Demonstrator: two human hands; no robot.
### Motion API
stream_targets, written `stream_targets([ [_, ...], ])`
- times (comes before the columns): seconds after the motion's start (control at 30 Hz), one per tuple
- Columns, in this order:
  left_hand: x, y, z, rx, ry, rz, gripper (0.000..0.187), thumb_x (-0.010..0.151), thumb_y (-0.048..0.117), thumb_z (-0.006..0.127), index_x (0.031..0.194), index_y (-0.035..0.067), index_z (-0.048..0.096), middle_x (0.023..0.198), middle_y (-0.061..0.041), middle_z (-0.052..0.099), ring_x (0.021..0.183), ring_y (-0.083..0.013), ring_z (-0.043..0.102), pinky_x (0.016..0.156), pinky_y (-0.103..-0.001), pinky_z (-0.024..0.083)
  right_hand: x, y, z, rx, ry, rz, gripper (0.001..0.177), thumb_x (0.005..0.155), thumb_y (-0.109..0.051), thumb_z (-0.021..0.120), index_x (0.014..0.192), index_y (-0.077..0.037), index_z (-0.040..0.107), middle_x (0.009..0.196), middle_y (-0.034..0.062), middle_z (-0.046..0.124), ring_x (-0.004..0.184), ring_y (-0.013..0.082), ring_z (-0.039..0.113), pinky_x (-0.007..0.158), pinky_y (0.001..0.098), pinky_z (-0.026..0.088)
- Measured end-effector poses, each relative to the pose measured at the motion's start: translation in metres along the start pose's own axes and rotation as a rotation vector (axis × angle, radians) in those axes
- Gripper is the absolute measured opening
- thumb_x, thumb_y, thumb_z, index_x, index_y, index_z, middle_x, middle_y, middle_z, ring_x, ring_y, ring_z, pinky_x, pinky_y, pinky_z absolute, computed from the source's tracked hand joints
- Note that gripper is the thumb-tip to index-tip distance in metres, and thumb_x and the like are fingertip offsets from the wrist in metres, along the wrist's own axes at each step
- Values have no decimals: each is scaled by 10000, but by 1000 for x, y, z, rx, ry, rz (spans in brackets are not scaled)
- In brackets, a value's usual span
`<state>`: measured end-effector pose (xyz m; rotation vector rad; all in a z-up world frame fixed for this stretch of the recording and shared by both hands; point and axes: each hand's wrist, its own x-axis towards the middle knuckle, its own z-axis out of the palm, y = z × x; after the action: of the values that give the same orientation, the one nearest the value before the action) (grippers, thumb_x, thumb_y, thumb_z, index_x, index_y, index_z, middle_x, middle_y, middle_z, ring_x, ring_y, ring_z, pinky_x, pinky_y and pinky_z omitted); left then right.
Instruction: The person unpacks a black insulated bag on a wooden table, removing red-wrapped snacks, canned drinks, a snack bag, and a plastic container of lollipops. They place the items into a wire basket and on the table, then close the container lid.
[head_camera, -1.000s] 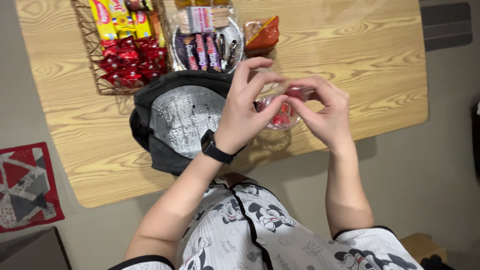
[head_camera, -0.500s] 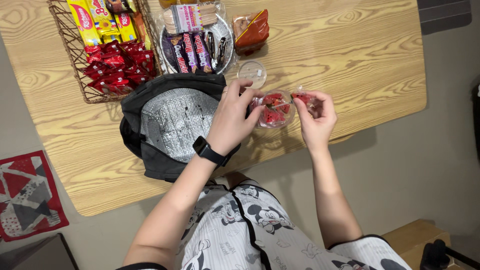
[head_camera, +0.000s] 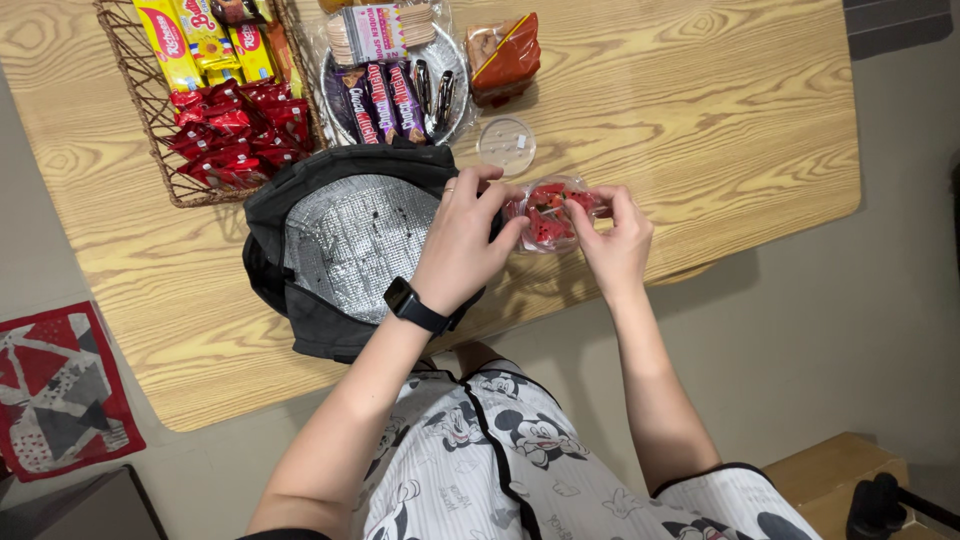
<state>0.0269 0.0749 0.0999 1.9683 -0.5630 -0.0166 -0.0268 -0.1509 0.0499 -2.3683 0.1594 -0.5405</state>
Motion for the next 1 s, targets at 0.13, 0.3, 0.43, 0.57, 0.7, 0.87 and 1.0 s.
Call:
stream_targets([
  [0.13,-3,-1,1,12,1,8,300,880,160,769,1149,54,687,1284,-183,577,1174,-382,575,1015,-449,485,3,-9,0,-111,12,-108,244,894,-98,861,1022,-14,671,936,104,731,810,221,722,725,331,576],
  [0.3,-5,-4,2,17,1,5,306,883,172,766,1145,42,678,1273,-188,575,1178,-390,570,1017,-450,483,-1,-14,7,-135,-41,-135,226,883,-102,844,1020,-27,680,925,111,729,788,242,722,711,347,580],
  [0.43,-9,-6,2,20,-1,-2,306,881,180,766,1134,37,670,1276,-185,576,1181,-394,567,1015,-450,481,5,-11,9,-169,-58,16,255,890,-130,863,958,-15,646,880,111,740,757,220,752,664,337,579],
  [0.57,-10,-7,3,14,-2,-5,292,886,185,765,1126,45,676,1272,-176,578,1182,-387,568,1012,-448,484,10,-8,12,-14,15,168,252,909,-120,845,966,-5,628,880,98,760,768,192,779,674,299,611],
  [0.7,-12,-6,1,13,-6,-28,276,885,192,766,1114,63,683,1260,-168,585,1182,-381,576,1014,-445,483,0,-8,16,21,70,140,266,914,-103,847,987,13,618,908,113,746,822,211,787,707,292,622],
  [0.87,-14,-6,-2,5,-12,-62,254,891,194,755,1110,81,693,1256,-162,592,1191,-376,582,1017,-441,482,-17,-8,16,-37,101,-97,253,935,-78,833,1025,21,617,1003,148,726,877,244,760,761,313,625],
  [1.0,-15,-7,-4,-2,-3,-61,235,900,196,749,1099,81,701,1257,-159,594,1197,-367,584,1023,-441,485,-20,-6,15,-101,68,-168,249,933,-74,831,1044,10,625,1037,136,718,893,252,749,764,323,620],
])
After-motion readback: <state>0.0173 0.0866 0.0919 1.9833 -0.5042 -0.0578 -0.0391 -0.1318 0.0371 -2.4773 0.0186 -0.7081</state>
